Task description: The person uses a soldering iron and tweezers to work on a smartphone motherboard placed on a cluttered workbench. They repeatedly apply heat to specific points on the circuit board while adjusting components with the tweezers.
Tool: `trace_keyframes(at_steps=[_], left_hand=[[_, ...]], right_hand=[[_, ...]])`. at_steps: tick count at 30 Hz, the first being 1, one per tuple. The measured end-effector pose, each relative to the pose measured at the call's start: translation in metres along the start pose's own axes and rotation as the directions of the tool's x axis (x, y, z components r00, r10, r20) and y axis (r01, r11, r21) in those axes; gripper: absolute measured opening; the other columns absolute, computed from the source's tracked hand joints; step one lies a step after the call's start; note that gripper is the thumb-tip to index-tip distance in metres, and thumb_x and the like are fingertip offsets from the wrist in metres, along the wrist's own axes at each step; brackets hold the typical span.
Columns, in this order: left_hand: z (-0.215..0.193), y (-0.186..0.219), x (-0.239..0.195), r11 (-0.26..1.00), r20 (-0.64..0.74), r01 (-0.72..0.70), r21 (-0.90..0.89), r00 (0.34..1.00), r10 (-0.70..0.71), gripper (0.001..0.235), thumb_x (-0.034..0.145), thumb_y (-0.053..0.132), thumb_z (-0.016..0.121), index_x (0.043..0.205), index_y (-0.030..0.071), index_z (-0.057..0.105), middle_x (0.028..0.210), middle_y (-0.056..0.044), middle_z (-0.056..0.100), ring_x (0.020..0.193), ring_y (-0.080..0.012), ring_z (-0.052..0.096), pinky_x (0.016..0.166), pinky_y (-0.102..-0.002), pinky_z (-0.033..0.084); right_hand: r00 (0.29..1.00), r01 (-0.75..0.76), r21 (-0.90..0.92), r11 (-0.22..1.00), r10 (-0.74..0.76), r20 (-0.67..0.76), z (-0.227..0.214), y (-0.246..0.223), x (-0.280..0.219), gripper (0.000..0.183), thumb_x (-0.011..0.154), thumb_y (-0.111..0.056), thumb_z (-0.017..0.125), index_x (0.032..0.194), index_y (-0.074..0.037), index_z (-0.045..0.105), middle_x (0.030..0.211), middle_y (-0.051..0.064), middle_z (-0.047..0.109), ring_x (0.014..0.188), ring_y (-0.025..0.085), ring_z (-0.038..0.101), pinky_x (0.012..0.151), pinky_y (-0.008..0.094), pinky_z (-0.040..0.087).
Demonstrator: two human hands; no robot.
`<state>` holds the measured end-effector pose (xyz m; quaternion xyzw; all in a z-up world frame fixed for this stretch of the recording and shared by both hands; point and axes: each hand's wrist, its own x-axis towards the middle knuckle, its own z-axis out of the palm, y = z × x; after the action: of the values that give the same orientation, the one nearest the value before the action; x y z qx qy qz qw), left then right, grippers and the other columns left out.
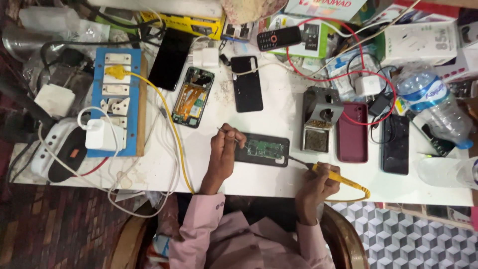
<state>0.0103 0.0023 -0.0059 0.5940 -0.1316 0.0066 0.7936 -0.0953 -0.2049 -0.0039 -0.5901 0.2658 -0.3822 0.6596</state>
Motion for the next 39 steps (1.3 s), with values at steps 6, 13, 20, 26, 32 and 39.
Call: trace_keyframes(at_steps=[6, 13, 20, 26, 32, 39], left_hand=[[-0.001, -0.001, -0.001, 1.000, -0.005, 0.021, 0.003, 1.000, -0.021, 0.036, 0.116, 0.032, 0.038, 0.092, 0.007, 0.049, 0.077, -0.006, 0.057, 0.073, -0.0126, 0.052, 0.074, -0.029, 0.047], [-0.001, -0.006, 0.002, 0.996, -0.004, 0.046, -0.080, 0.999, -0.047, 0.035, 0.115, 0.032, 0.039, 0.094, 0.007, 0.050, 0.079, -0.006, 0.056, 0.074, -0.0125, 0.051, 0.073, -0.029, 0.046], [-0.001, -0.009, -0.002, 0.995, 0.003, 0.017, -0.102, 1.000, -0.017, 0.035, 0.117, 0.031, 0.040, 0.094, 0.006, 0.050, 0.081, -0.006, 0.054, 0.075, -0.0124, 0.050, 0.075, -0.029, 0.046], [0.000, -0.003, -0.002, 0.999, 0.000, 0.011, -0.048, 1.000, -0.011, 0.035, 0.115, 0.032, 0.040, 0.094, 0.006, 0.050, 0.077, -0.006, 0.056, 0.073, -0.0122, 0.052, 0.075, -0.029, 0.048], [-0.001, -0.002, -0.001, 1.000, -0.006, 0.005, 0.002, 1.000, -0.005, 0.036, 0.115, 0.032, 0.039, 0.093, 0.006, 0.051, 0.078, -0.006, 0.058, 0.073, -0.0118, 0.054, 0.074, -0.029, 0.049], [-0.001, 0.002, 0.002, 0.999, -0.004, -0.022, 0.042, 1.000, 0.022, 0.036, 0.116, 0.031, 0.038, 0.092, 0.006, 0.050, 0.077, -0.006, 0.059, 0.072, -0.0115, 0.053, 0.073, -0.028, 0.048]], right_hand=[[0.999, -0.018, -0.066, 0.998, 0.021, 0.038, 0.003, -0.006, 0.001, 0.023, 0.106, -0.023, 0.054, 0.095, -0.003, 0.055, 0.071, 0.003, 0.056, 0.055, 0.009, 0.049, 0.050, 0.023, 0.038], [0.988, -0.016, 0.125, 0.992, 0.035, -0.153, -0.003, 0.007, 0.005, 0.015, 0.101, -0.019, 0.054, 0.093, -0.006, 0.052, 0.072, 0.002, 0.051, 0.055, 0.009, 0.044, 0.049, 0.023, 0.036], [0.992, -0.024, 0.100, 0.995, 0.037, -0.124, -0.006, 0.009, 0.004, 0.017, 0.104, -0.022, 0.055, 0.097, -0.007, 0.052, 0.082, 0.001, 0.052, 0.066, 0.008, 0.045, 0.057, 0.022, 0.039], [0.998, -0.028, 0.004, 1.000, 0.028, -0.059, 0.001, -0.003, -0.002, 0.022, 0.107, -0.023, 0.053, 0.095, -0.005, 0.052, 0.074, 0.001, 0.051, 0.059, 0.007, 0.044, 0.053, 0.023, 0.036], [0.998, -0.040, 0.003, 0.999, 0.040, -0.051, 0.003, -0.002, 0.000, 0.023, 0.107, -0.024, 0.053, 0.095, -0.005, 0.053, 0.066, 0.000, 0.049, 0.054, 0.008, 0.044, 0.050, 0.023, 0.036], [1.000, -0.003, -0.003, 1.000, 0.003, -0.025, 0.007, -0.008, -0.001, 0.024, 0.107, -0.024, 0.051, 0.094, -0.004, 0.052, 0.065, 0.001, 0.050, 0.051, 0.010, 0.046, 0.048, 0.024, 0.038]])
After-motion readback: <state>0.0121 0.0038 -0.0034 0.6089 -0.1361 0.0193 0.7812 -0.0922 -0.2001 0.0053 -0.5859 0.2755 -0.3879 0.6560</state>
